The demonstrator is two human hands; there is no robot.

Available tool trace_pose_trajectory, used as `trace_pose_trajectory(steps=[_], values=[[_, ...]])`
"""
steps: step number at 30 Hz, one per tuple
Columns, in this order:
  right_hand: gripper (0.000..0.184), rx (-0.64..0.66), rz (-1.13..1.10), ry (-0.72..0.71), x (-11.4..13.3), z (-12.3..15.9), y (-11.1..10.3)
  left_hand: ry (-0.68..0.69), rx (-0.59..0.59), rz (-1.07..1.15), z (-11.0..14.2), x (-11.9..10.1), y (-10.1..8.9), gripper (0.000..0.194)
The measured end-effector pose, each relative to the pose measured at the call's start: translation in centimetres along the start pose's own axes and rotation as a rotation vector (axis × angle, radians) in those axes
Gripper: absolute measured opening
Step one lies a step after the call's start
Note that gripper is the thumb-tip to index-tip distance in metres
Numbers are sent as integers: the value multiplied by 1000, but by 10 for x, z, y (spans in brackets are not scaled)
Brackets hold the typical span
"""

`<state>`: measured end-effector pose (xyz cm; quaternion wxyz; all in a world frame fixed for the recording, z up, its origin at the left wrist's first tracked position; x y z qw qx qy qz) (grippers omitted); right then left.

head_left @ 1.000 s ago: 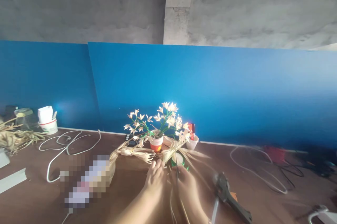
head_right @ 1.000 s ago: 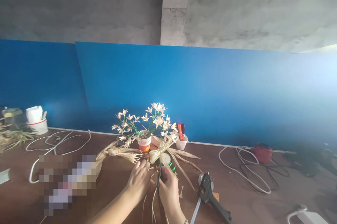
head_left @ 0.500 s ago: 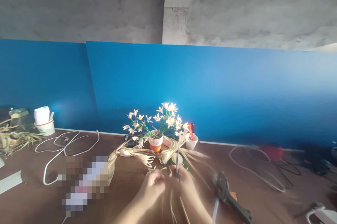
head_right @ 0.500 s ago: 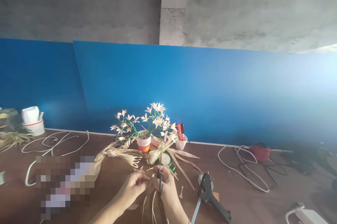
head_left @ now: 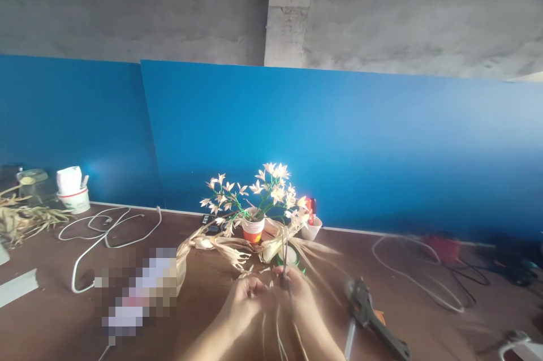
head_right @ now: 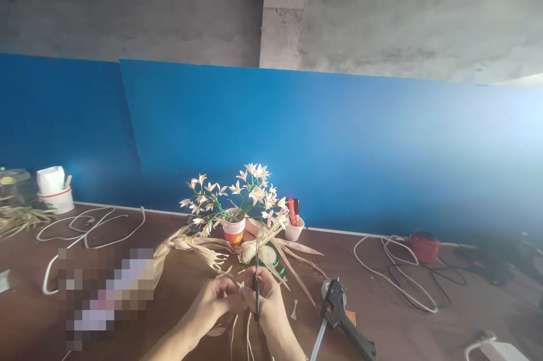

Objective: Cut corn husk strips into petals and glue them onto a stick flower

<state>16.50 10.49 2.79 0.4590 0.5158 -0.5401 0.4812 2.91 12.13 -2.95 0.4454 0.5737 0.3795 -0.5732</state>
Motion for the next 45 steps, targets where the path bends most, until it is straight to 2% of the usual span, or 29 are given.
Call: trace_pose_trajectory(steps=[2, 6, 8, 13, 18, 20, 22, 26, 31, 35, 38, 45], values=[[18, -1, 16, 8, 4, 0, -1, -25, 13, 38, 0, 3, 1, 36], [16, 42, -28, 34, 6, 0, 2, -111, 152, 87, 4, 5, 10, 35], [17, 60, -60, 40, 5, 1, 4, -91, 163, 46, 5, -1, 9, 30], [27, 108, -42, -2, 4, 1, 10, 1, 63, 51, 9, -19, 0, 25], [38, 329, -135, 124, -16, 7, 38, 14, -49, 124, 16, -27, -8, 26], [37, 365, -136, 142, -20, 10, 46, 16, -66, 126, 16, -26, -10, 28], [35, 310, -116, 121, -18, 10, 43, 35, -56, 79, 14, -26, -11, 26], [32, 127, -87, 22, -5, 7, 25, 50, 1, -100, 10, -26, -6, 15], [27, 94, -12, -60, 5, 6, 15, 191, 38, -351, 15, -41, 5, 12], [26, 30, 66, -101, 6, 6, 8, 165, -30, -270, 12, -33, -5, 15], [28, -4, 112, -100, 5, 6, 6, 132, -36, -181, 8, -26, -8, 23], [31, -65, 51, -30, 8, 6, 3, 51, -95, -7, 1, -8, -8, 33]])
Point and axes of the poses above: each hand's wrist, its own z-axis away from the middle knuckle, its own y-axis out of the palm, x = y × z, the point moved 9 cm from there along -z, towards the middle knuckle, and after that the axes turned 9 degrees about x, right-handed, at the moved point
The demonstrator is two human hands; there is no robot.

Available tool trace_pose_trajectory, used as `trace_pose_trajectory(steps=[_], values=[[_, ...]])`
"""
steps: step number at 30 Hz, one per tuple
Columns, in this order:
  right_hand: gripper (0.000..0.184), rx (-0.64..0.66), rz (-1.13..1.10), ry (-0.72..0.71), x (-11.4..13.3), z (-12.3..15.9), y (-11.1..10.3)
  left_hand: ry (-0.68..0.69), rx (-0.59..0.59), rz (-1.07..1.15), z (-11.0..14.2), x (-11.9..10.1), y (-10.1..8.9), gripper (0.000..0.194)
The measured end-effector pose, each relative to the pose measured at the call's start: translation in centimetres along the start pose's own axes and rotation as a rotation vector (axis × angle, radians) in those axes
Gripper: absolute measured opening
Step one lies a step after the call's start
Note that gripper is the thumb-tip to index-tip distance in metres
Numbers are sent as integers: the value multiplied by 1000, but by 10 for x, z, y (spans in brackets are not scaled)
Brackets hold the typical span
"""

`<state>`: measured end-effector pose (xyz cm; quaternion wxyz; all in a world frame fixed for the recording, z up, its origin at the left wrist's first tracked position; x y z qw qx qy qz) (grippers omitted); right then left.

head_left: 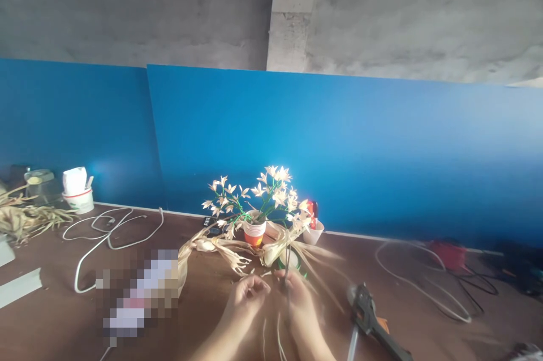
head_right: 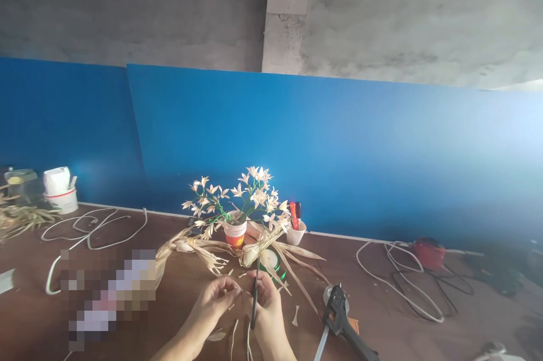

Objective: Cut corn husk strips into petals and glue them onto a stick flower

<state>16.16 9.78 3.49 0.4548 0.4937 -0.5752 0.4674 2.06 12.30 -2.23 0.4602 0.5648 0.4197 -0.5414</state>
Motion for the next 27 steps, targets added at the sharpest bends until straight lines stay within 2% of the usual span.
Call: trace_pose_trajectory(steps=[3, 8, 11, 14, 20, 27], values=[[36, 55, -37, 50, -3, 1, 5, -58, -24, 74, 4, 1, -2, 34], [42, 373, -139, 165, -21, 8, 34, -39, -10, 272, 15, -21, -4, 32], [46, 493, -172, 210, -30, 13, 44, -26, -20, 344, 17, -25, -6, 29], [49, 577, -184, 228, -34, 16, 52, -32, -59, 386, 15, -19, -10, 25], [53, 633, -255, 213, -32, 18, 59, -65, -76, 420, 14, -11, -10, 23], [50, 609, -229, 215, -31, 18, 56, -56, -61, 443, 14, -13, -8, 24]])
Point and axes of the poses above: each hand's wrist, its own z-axis away from the middle knuckle, its own y-axis out of the palm, x = y × z, the point moved 9 cm from there along -z, towards the middle knuckle, and after that the axes turned 9 degrees about x, right-handed, at the moved point
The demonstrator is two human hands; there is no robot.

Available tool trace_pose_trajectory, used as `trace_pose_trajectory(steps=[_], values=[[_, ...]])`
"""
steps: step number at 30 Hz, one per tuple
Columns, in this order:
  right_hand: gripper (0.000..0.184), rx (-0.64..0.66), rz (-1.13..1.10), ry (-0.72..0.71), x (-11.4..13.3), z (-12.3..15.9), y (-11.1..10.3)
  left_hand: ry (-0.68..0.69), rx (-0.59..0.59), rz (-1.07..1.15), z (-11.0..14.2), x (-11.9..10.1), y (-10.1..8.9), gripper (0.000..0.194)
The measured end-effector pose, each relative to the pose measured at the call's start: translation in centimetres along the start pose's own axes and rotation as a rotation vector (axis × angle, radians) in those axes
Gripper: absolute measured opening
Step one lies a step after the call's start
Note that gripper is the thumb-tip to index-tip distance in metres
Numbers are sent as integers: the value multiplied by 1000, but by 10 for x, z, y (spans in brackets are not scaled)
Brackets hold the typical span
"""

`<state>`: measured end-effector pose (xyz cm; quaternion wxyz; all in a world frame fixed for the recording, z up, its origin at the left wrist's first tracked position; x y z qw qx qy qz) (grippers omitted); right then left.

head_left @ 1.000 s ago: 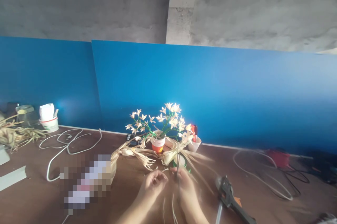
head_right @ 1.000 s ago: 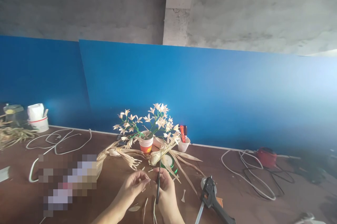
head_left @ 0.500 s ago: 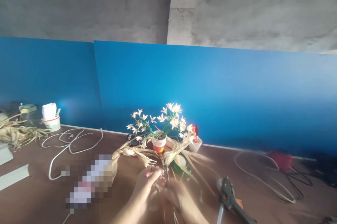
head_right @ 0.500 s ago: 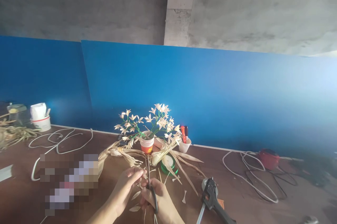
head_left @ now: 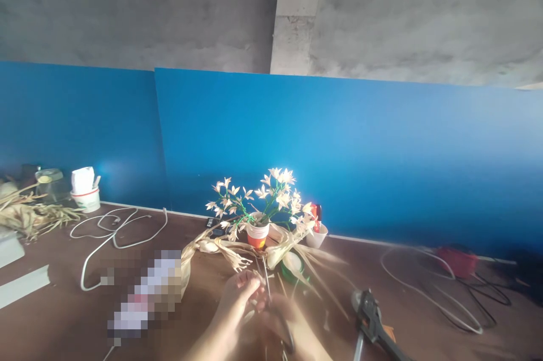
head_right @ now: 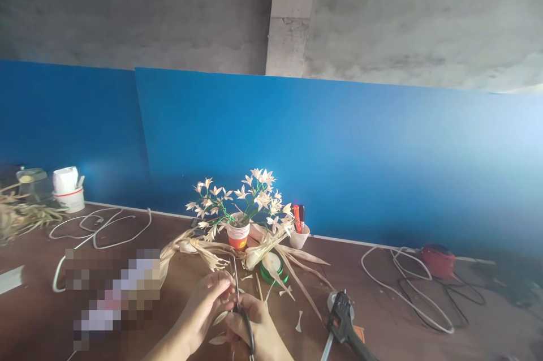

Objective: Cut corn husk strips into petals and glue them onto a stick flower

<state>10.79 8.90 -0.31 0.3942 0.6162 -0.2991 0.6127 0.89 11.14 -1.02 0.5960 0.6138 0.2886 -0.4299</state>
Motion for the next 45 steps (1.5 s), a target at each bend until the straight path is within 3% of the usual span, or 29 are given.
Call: trace_pose_trajectory(steps=[7, 14, 21, 31, 45], values=[[52, -5, 16, 15, -2, 2, -1, 36, 4, -25, -2, -1, -2, 24], [42, -119, 65, 65, -9, 1, -8, 27, 3, -38, 0, -6, -1, 24], [38, -154, 74, 71, -9, 0, -9, 4, 10, -62, -1, -7, -4, 23], [44, -138, 97, 27, 3, 1, -5, 16, 41, -152, -7, -14, -9, 22], [38, -123, 134, 122, 0, 0, -4, -8, 79, -200, -7, -16, -9, 21]])
Point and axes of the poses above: each hand's wrist, its own z-axis away from the middle knuckle, its own y-axis out of the palm, x = y × z, the point moved 9 cm from there along -z, towards the middle knuckle, and after that the axes turned 9 degrees about x, right-handed, at the moved point
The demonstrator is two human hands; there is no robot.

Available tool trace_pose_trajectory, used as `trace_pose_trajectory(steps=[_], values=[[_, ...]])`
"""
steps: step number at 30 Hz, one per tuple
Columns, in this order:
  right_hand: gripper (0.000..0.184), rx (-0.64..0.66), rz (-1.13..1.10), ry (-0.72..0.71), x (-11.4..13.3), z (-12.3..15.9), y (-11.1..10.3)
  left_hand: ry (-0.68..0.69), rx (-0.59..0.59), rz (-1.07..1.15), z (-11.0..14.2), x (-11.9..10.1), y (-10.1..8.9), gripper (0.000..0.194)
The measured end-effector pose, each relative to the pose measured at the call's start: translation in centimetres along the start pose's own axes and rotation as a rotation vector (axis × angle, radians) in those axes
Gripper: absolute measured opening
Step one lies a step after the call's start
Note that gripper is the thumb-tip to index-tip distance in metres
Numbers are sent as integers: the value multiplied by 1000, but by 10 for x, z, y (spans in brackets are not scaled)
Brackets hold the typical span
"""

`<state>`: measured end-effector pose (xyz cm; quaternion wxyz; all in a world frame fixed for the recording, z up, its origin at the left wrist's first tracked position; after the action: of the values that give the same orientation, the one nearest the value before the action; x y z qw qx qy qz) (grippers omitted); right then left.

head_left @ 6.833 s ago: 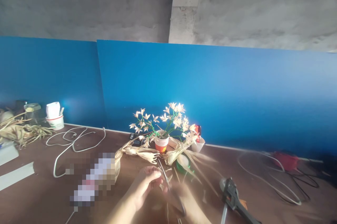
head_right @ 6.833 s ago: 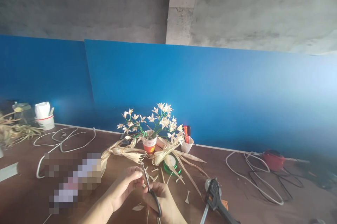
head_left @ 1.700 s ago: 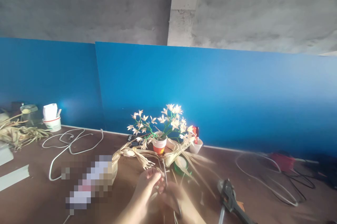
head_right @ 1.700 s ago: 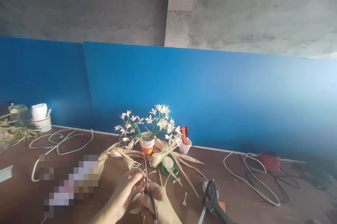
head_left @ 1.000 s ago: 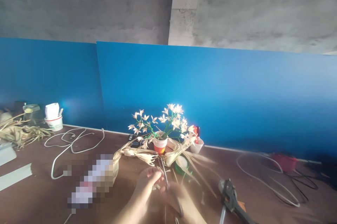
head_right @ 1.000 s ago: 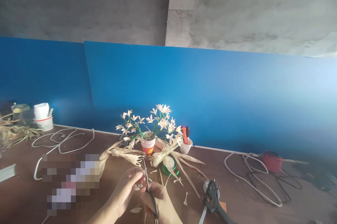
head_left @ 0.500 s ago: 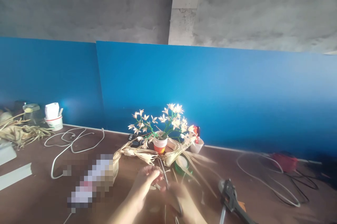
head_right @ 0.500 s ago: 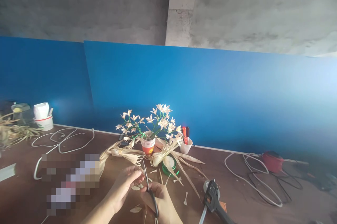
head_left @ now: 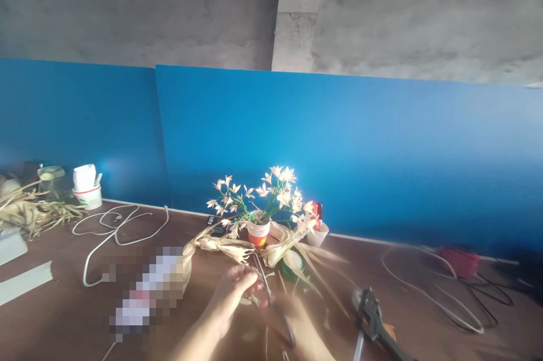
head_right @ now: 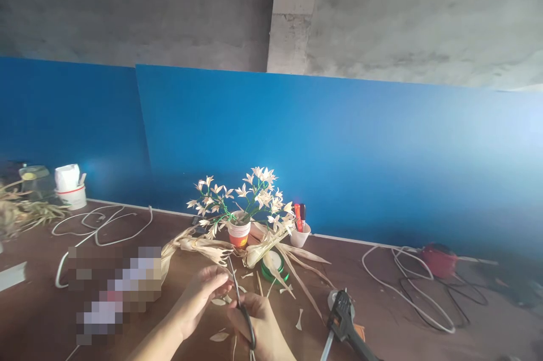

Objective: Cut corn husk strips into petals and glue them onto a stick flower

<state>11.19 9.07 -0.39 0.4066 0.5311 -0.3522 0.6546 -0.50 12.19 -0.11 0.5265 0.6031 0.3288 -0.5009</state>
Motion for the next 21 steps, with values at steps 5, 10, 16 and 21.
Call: trace_pose_trajectory(steps=[5, 10, 16, 21], values=[[42, 19, 1, -17, -1, 0, 0, -20, 16, 3, -1, 0, 0, 20], [44, 67, -4, -51, 1, 0, 3, -53, 34, -3, -2, 2, -1, 22], [41, 66, 37, -89, 9, 2, 2, -67, 40, -2, -3, 3, -2, 21], [35, 78, 38, -94, 8, 4, -1, -70, 58, -13, -4, 2, -1, 20]])
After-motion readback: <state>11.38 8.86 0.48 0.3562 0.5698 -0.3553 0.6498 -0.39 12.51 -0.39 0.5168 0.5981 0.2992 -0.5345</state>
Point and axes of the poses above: each hand's wrist, its own z-axis away from the middle knuckle, its own y-axis out of the palm, x = y × z, the point moved 9 cm from there along -z, towards the middle knuckle, and after that the axes turned 9 degrees about x, right-handed, at the moved point
